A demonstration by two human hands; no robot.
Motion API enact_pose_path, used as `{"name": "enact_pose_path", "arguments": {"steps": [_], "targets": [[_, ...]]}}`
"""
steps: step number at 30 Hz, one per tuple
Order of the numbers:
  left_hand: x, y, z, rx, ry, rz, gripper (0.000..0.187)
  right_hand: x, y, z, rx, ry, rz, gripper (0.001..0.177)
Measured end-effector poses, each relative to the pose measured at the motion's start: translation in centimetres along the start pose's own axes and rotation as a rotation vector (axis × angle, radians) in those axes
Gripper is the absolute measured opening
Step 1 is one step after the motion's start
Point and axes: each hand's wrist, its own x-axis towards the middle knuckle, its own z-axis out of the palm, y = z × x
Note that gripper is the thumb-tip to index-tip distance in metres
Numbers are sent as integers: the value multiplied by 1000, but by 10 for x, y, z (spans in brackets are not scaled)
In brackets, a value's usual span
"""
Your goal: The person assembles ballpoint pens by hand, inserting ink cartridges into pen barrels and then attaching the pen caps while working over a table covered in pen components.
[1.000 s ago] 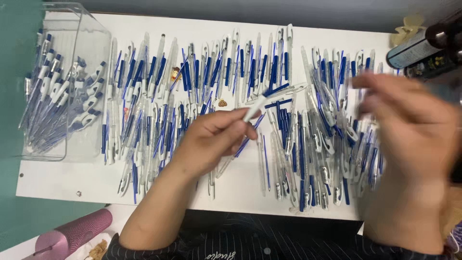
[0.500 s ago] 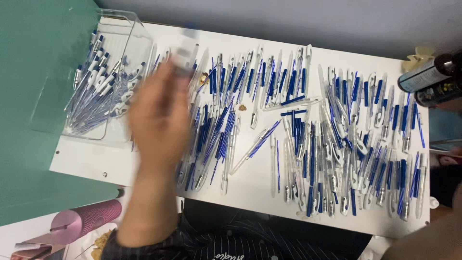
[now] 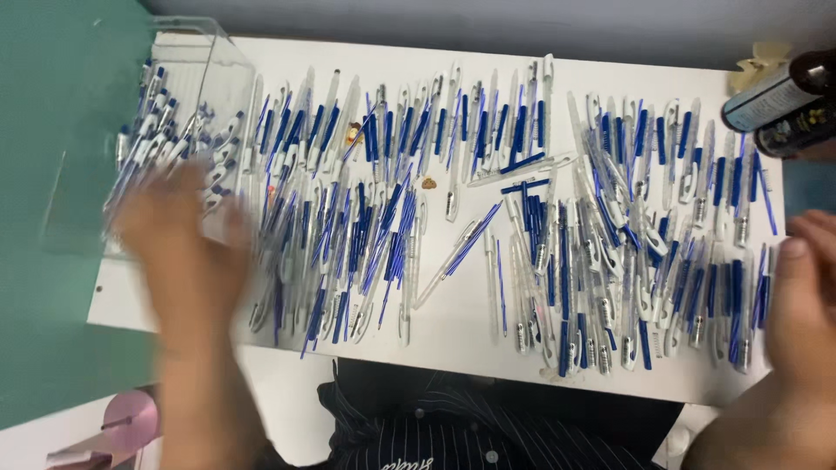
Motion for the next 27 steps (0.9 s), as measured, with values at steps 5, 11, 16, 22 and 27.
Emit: {"name": "enact_pose_path", "arguments": {"steps": [5, 11, 16, 22, 27], "targets": [[-12, 160, 10, -490, -471, 41, 25, 1, -107, 7, 82, 82, -74, 12], [-25, 176, 47, -401, -649, 21, 20, 0, -120, 24, 46, -20, -90, 18], [-14, 179, 35, -442, -588, -52, 15, 6, -148, 36, 77, -55, -108, 17], [-2, 181, 6, -810, -398, -195, 19, -4, -198, 69, 16, -301, -355, 9], [-10, 178, -2, -1130, -376, -300, 14, -10, -199, 95, -150, -458, -180, 12]]}}
